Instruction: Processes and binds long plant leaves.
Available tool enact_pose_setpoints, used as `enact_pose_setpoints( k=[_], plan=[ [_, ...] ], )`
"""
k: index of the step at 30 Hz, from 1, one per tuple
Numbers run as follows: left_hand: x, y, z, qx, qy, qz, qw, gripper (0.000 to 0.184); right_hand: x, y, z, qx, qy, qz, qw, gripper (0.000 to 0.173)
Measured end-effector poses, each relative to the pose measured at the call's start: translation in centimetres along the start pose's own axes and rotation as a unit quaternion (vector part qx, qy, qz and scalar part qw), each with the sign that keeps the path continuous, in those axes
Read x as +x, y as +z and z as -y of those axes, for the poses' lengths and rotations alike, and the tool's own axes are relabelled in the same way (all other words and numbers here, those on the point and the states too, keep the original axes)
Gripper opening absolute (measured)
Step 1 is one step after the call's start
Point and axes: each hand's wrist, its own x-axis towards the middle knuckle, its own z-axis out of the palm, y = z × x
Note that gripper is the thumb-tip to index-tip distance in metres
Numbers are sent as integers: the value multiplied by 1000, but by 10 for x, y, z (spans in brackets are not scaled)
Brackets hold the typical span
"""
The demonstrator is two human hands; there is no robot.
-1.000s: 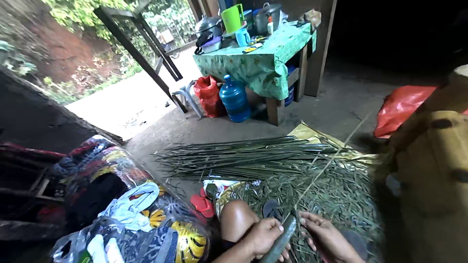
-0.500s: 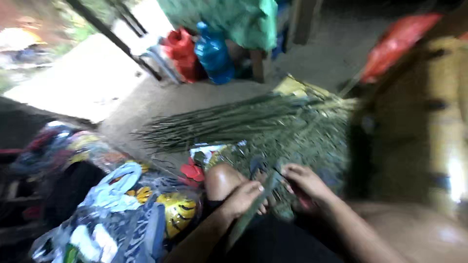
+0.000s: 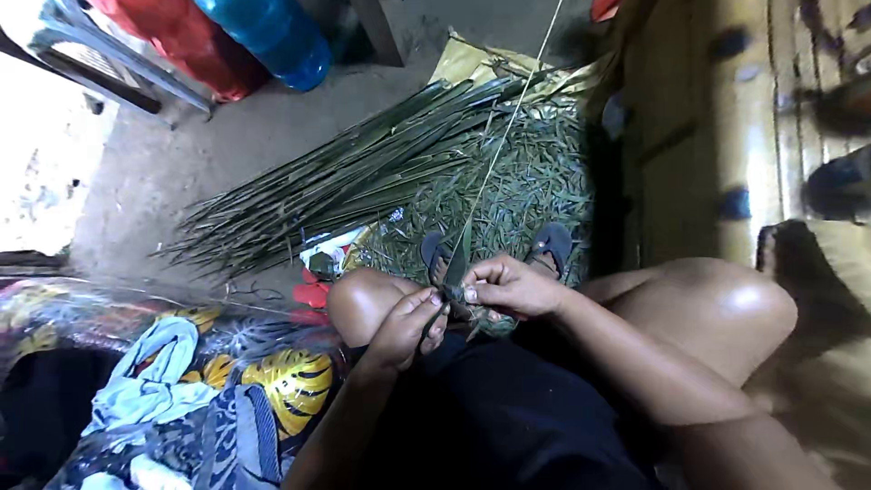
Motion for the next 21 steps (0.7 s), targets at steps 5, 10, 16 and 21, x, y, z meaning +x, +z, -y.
enact_pose_setpoints(
  k=[5,10,16,21],
  plan=[
    [1,-1,1,-30,4,45,999,27,2,-11,1,-20,-56,-49,997,17],
    [-2,1,5,-37,-7,54,998,25,6,-34,3,-1,-94,-157,983,17],
    [0,2,2,-67,-2,56,996,26,0,-8,4,-34,-45,-50,997,18],
    [1,2,2,-78,4,63,995,26,2,0,0,-8,-35,5,999,18]
  ],
)
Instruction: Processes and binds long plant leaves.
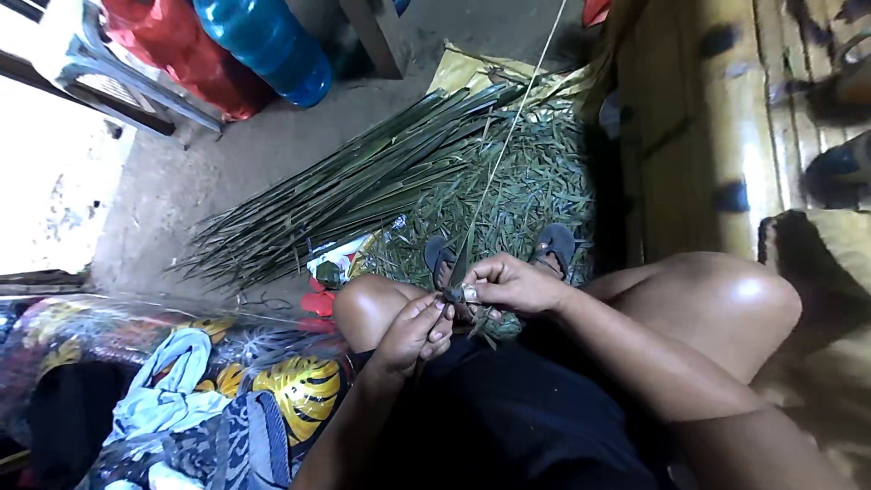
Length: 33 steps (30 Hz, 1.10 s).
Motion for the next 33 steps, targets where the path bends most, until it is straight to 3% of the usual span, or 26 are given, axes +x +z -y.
enact_pose_setpoints(
  k=[13,18,23,28,33],
  plan=[
    [0,8,-8,90,14,-58,994,25,1,-15,2,-34,4,7,999,18],
    [-7,6,-10,99,9,-47,994,24,-3,-26,12,-30,-32,-75,996,17],
    [-9,5,-6,88,4,-22,996,24,0,-21,1,-14,-44,-25,999,18],
    [-15,3,-1,93,-9,-19,995,24,-3,-45,11,-18,-66,-194,979,16],
    [-10,7,-1,123,5,-39,992,28,0,-21,11,20,-22,-158,987,18]
  ],
)
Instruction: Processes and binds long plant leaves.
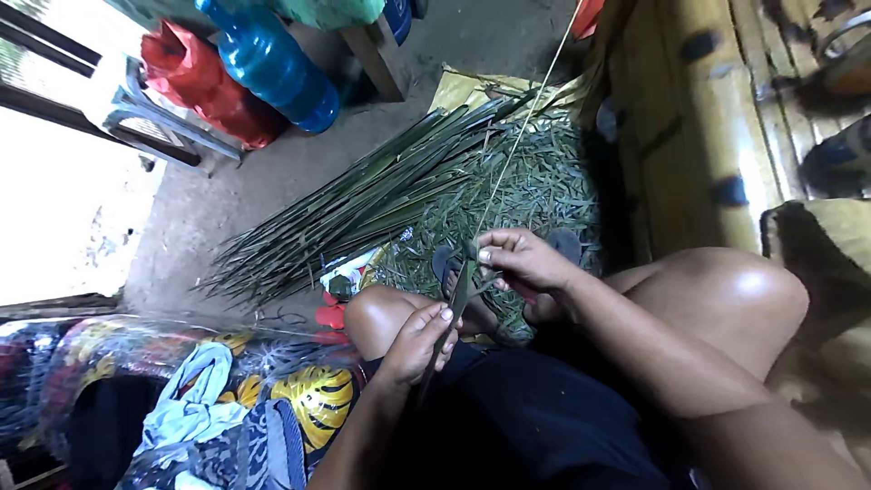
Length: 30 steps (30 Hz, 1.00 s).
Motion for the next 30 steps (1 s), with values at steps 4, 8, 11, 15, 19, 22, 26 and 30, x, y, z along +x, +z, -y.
enact_pose_setpoints(
  k=[4,8,11,15,19,22,26,30],
  plan=[
    [-3,-6,4,13,-36,-1,999,28,3,-1,-2,2,6,-46,999,17],
    [-5,-4,6,14,-30,-41,999,23,-1,-1,4,-26,31,-6,999,17],
    [-4,-5,3,-49,-20,2,999,23,-7,9,-2,-3,40,119,992,18],
    [-8,-6,4,-113,-24,77,990,22,-7,7,-4,13,-25,137,990,19],
    [-12,-4,7,-136,-29,99,985,23,-2,-6,1,-7,-85,56,995,19],
    [-12,-5,9,-142,-32,93,985,23,2,-11,1,-17,-92,5,996,18],
    [-12,-7,9,-136,-34,88,986,22,5,-13,5,-19,-78,-39,996,16],
    [-15,-8,12,-113,-33,61,991,22,5,-26,14,-11,-72,-92,993,14]
  ],
)
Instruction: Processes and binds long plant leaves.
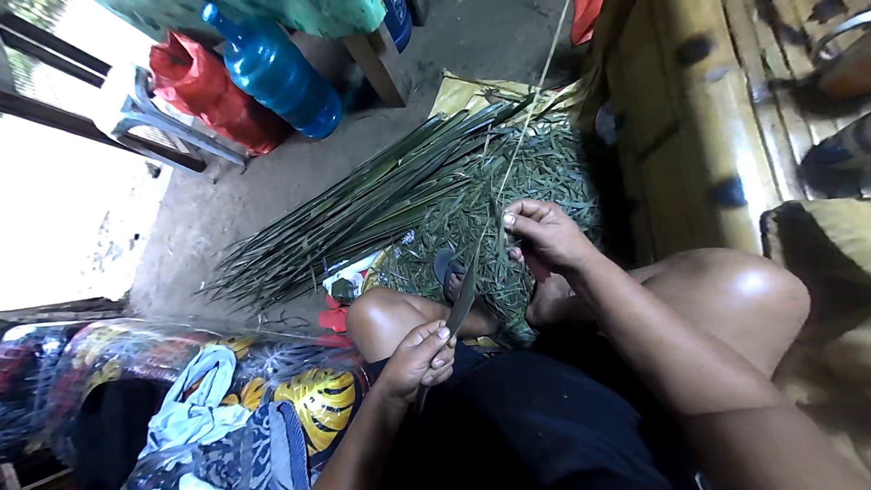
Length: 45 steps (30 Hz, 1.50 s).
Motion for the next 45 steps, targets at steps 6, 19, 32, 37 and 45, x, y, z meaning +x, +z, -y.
enact_pose_setpoints(
  k=[6,19,32,37,45],
  plan=[
    [8,5,-10,32,43,-51,997,22,-25,34,-14,1,95,225,970,17],
    [7,7,-11,29,18,-14,999,21,-13,19,-9,-35,28,110,993,17],
    [14,3,-13,29,53,-44,997,21,-28,42,-18,-3,99,225,969,18],
    [17,9,-15,20,61,-42,997,22,-37,56,-24,31,89,260,961,18],
    [12,13,-16,24,34,-1,999,20,-22,33,-14,-8,30,190,981,20]
  ],
)
